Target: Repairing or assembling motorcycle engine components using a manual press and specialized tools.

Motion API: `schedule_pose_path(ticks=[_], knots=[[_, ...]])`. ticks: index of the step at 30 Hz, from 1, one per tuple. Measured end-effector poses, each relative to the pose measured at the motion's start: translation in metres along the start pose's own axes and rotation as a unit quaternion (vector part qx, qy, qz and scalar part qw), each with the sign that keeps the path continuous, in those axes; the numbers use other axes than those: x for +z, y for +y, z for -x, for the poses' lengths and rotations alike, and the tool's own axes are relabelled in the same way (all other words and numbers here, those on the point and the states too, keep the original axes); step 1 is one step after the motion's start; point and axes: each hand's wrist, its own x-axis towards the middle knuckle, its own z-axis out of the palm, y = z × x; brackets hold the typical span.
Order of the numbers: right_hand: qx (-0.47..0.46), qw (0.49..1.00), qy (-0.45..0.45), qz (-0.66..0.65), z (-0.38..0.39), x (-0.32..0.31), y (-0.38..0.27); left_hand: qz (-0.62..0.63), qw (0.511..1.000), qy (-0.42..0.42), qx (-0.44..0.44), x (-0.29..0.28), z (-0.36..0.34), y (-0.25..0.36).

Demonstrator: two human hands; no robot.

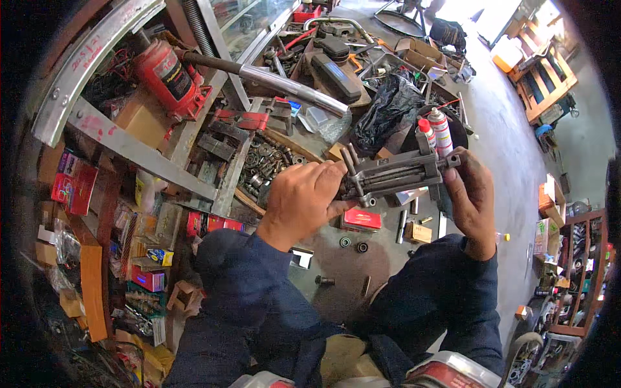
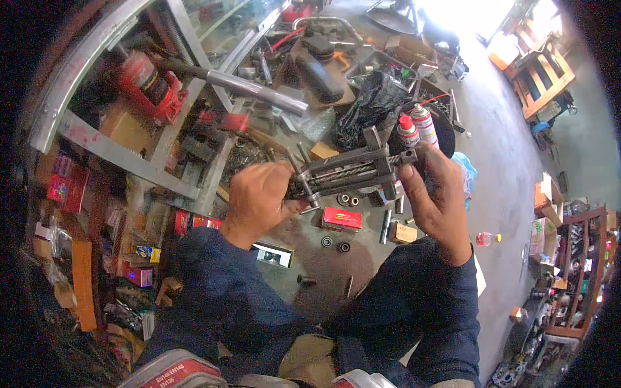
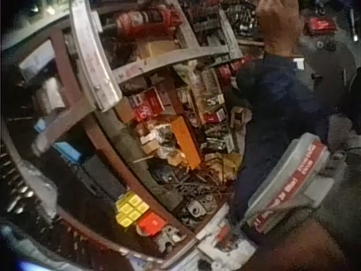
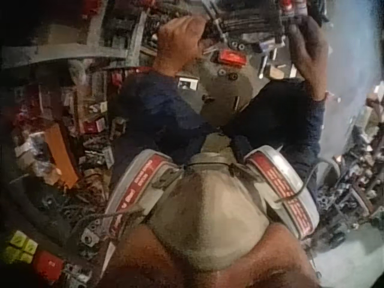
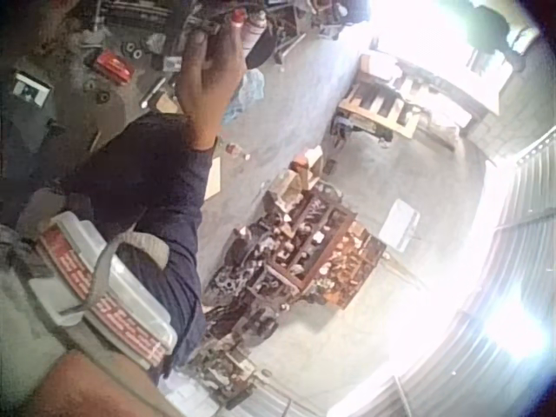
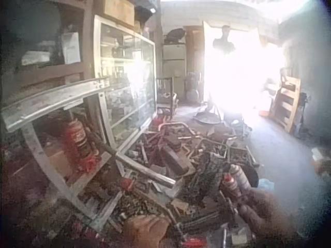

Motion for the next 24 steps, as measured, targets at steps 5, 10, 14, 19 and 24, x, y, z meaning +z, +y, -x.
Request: schedule_pose_path(ticks=[5,10,14,19,24], knots=[[0.124,0.984,0.055,-0.117,0.007,0.008,-0.008,-0.001,1.000,-0.012,0.013,0.000,0.003,-0.005],[0.157,0.976,0.046,-0.145,0.007,0.004,-0.012,0.024,0.999,0.031,0.021,0.007,0.004,-0.003],[0.132,0.971,0.049,-0.193,0.007,0.001,-0.016,0.041,0.999,0.019,0.010,0.006,0.003,-0.002],[0.133,0.966,0.059,-0.214,0.007,0.001,-0.017,0.043,0.999,0.005,0.009,0.002,0.000,0.000],[0.123,0.967,0.071,-0.212,0.009,0.006,-0.022,0.027,0.996,-0.076,-0.041,-0.001,0.000,0.002]])
